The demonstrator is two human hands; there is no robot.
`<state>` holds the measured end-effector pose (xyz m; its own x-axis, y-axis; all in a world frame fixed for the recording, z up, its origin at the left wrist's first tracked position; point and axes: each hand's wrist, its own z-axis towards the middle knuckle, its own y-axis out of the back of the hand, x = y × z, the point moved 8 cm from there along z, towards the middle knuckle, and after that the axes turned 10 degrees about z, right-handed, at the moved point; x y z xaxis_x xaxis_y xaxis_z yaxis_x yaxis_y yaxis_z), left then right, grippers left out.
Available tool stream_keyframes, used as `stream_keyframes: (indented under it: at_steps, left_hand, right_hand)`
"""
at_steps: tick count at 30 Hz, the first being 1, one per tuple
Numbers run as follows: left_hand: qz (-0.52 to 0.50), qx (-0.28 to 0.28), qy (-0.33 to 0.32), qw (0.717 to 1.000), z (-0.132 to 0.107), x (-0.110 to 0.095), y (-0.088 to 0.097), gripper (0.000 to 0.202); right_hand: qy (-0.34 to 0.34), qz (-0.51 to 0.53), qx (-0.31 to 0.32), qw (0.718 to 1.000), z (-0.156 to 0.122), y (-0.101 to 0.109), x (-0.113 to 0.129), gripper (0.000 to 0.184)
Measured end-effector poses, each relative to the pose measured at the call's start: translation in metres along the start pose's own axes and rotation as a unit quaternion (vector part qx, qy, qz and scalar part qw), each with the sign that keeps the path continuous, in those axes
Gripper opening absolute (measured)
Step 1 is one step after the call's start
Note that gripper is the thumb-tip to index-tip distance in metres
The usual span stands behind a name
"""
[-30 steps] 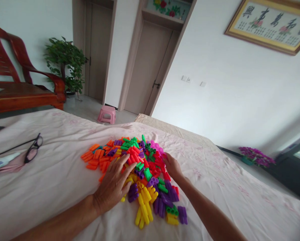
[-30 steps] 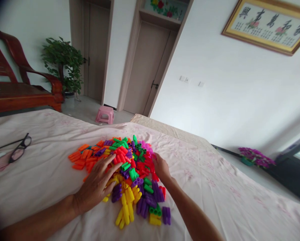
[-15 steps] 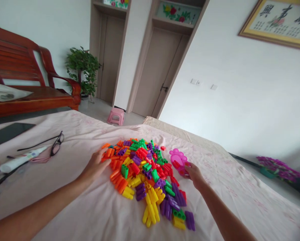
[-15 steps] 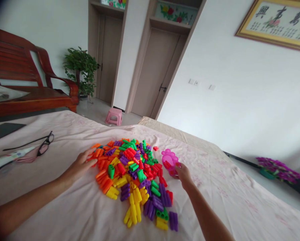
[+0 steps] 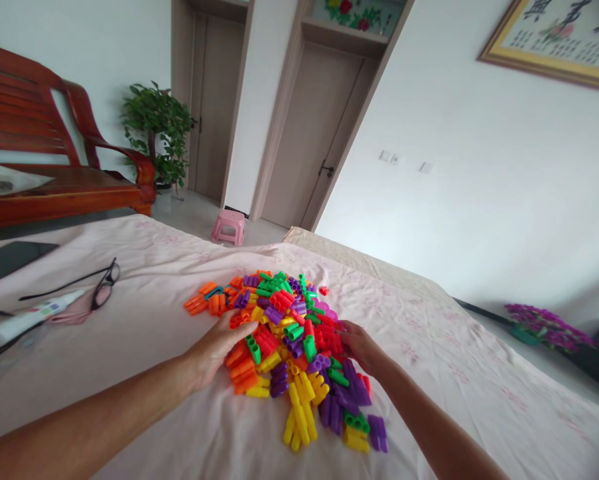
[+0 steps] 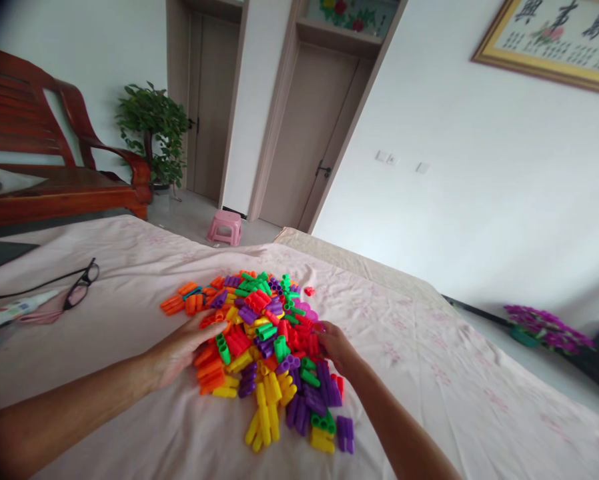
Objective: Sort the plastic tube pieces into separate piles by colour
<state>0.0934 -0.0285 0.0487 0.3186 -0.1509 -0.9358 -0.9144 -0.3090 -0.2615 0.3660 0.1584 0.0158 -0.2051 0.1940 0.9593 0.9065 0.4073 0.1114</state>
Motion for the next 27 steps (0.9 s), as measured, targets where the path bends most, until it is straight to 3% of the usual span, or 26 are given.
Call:
stream_keyframes:
  at_steps: [6,14,21,27]
  left_hand:
    - [-0.06,0.021,-0.012,0.998,0.01,0.005,-0.032,0.073]
    - [-0.066,0.038,-0.049,0.996,0.008,-0.01,-0.064,0.078]
    - [-0.007,0.0,-0.072,0.997,0.014,-0.027,-0.049,0.088]
    - [0.149,0.039,-0.127,0.98,0.012,-0.06,-0.028,0.068]
  right_hand:
    - [0.02,0.057,0.031,0.998,-0.014,-0.022,0.003,0.024]
    - [0.057,0.055,0.034,0.996,-0.039,-0.049,0.032,0.03]
    - [0.203,-0.126,0.011,0.971,-0.059,-0.068,0.089,0.025]
    - [0.28,-0.228,-0.029,0.932,-0.067,-0.068,0.116,0.033]
